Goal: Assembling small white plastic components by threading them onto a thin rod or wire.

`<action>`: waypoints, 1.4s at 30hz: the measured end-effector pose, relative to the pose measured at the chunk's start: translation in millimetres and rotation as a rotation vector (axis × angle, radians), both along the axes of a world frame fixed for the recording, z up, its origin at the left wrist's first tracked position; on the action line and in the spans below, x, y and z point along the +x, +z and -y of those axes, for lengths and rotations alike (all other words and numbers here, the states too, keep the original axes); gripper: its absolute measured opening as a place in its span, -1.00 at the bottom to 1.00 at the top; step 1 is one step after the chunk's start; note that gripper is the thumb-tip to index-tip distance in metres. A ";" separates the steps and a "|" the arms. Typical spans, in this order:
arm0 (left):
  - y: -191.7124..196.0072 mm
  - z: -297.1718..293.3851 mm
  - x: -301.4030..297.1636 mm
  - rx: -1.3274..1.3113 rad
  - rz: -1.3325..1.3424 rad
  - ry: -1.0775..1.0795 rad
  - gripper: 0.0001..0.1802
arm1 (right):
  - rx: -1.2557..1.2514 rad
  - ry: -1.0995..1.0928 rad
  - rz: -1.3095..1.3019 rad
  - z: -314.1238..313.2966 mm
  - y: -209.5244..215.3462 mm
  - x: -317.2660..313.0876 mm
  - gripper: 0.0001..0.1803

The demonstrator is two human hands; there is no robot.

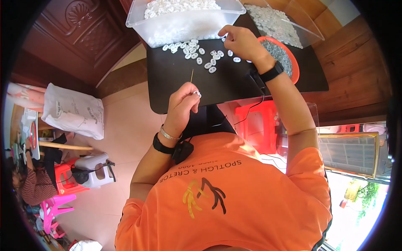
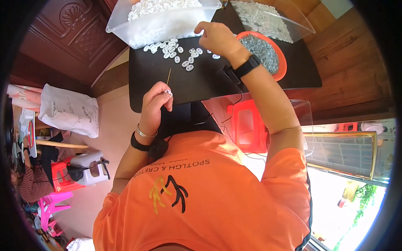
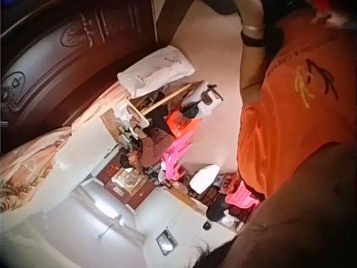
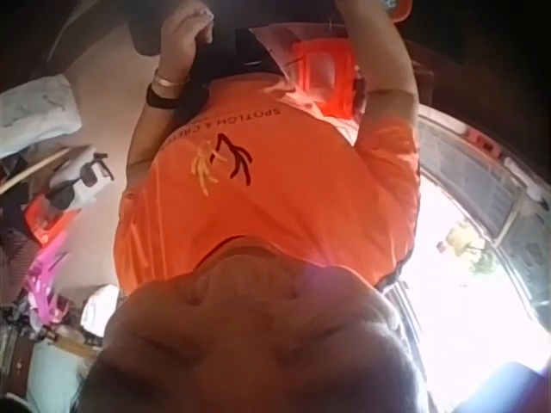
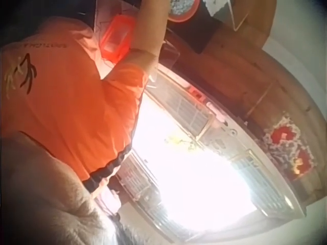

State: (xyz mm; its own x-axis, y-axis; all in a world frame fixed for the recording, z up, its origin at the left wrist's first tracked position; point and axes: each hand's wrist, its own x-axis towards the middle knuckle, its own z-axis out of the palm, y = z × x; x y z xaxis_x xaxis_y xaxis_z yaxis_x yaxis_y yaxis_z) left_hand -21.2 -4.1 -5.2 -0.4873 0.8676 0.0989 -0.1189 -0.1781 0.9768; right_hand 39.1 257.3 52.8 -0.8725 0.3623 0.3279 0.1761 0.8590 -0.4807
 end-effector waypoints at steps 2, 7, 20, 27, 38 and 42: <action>0.5 -0.8 0.6 0.015 0.001 0.035 -0.88 | -0.191 0.035 0.059 18.5 14.1 8.1 -0.79; 6.3 -0.9 10.0 0.040 -0.016 0.087 -0.86 | -0.821 0.151 0.020 69.5 27.4 45.9 -0.85; 28.7 -0.3 35.4 0.052 -0.346 0.196 -0.88 | -1.093 0.295 -0.183 119.6 -9.5 72.2 -0.81; 29.4 -2.3 40.1 0.004 -0.335 0.163 -0.91 | -1.034 0.281 -0.155 116.2 -11.9 79.0 -0.79; 30.2 -3.4 41.3 -0.023 -0.310 0.154 -0.90 | -1.036 0.238 -0.156 114.4 -16.9 80.6 -0.78; 28.3 -3.4 40.9 -0.038 -0.305 0.149 -0.90 | -0.990 0.253 -0.138 115.0 -17.3 80.9 -0.77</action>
